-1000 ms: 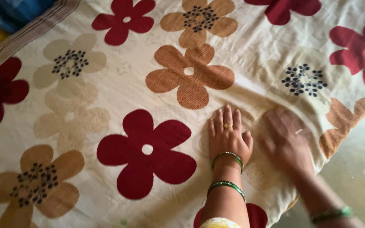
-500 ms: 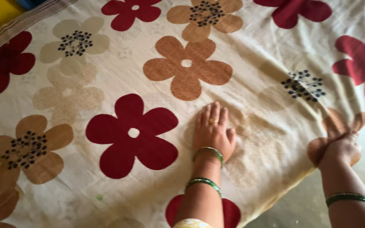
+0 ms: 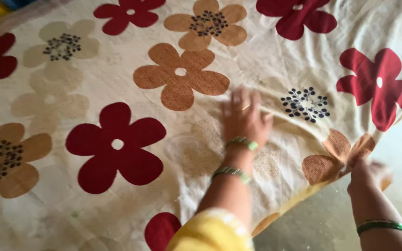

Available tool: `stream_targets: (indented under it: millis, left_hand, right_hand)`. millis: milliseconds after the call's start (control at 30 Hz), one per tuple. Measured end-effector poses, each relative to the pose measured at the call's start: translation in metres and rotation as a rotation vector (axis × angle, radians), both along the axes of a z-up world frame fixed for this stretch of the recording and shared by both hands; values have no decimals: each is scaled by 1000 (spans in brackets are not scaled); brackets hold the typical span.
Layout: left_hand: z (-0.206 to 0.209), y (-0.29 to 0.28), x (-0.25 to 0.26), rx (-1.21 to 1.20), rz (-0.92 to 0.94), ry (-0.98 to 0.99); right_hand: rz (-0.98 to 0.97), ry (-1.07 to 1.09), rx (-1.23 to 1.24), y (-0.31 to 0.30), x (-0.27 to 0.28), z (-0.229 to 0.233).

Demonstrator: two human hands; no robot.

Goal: The person smooths a floral-patterned bedsheet by hand, running their palms across the surface and tucking the edges near a piece of furniture.

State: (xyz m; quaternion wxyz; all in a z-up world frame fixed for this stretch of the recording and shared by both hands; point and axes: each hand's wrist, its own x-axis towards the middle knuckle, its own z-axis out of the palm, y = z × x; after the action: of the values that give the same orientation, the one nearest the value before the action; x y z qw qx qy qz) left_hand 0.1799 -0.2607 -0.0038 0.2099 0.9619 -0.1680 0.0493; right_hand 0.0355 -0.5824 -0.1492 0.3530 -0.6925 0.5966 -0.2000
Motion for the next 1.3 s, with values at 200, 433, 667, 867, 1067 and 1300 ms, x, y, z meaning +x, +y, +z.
stream_targets:
  millis: [200,433,667,867,1067,1300]
  left_hand:
    - [-11,-53,11,233,-9,263]
    - [-56,-65,17,267,107,-41]
    - [-33,-57,12,61,64,121]
    - [-33,-58,12,70,62,98]
    - [-33,-57,11,70,60,103]
    - [-28,-57,13,103,50,153]
  right_hand:
    - [666,-250,-251,80,71,66]
    - [1450,37,-627,140,127,106]
    - [1386,75,-692,86,185,120]
    - [1341,75,-701,87,183,113]
    - [1320,104,-720,90,184,115]
    - [1339,136,-685,90,184,121]
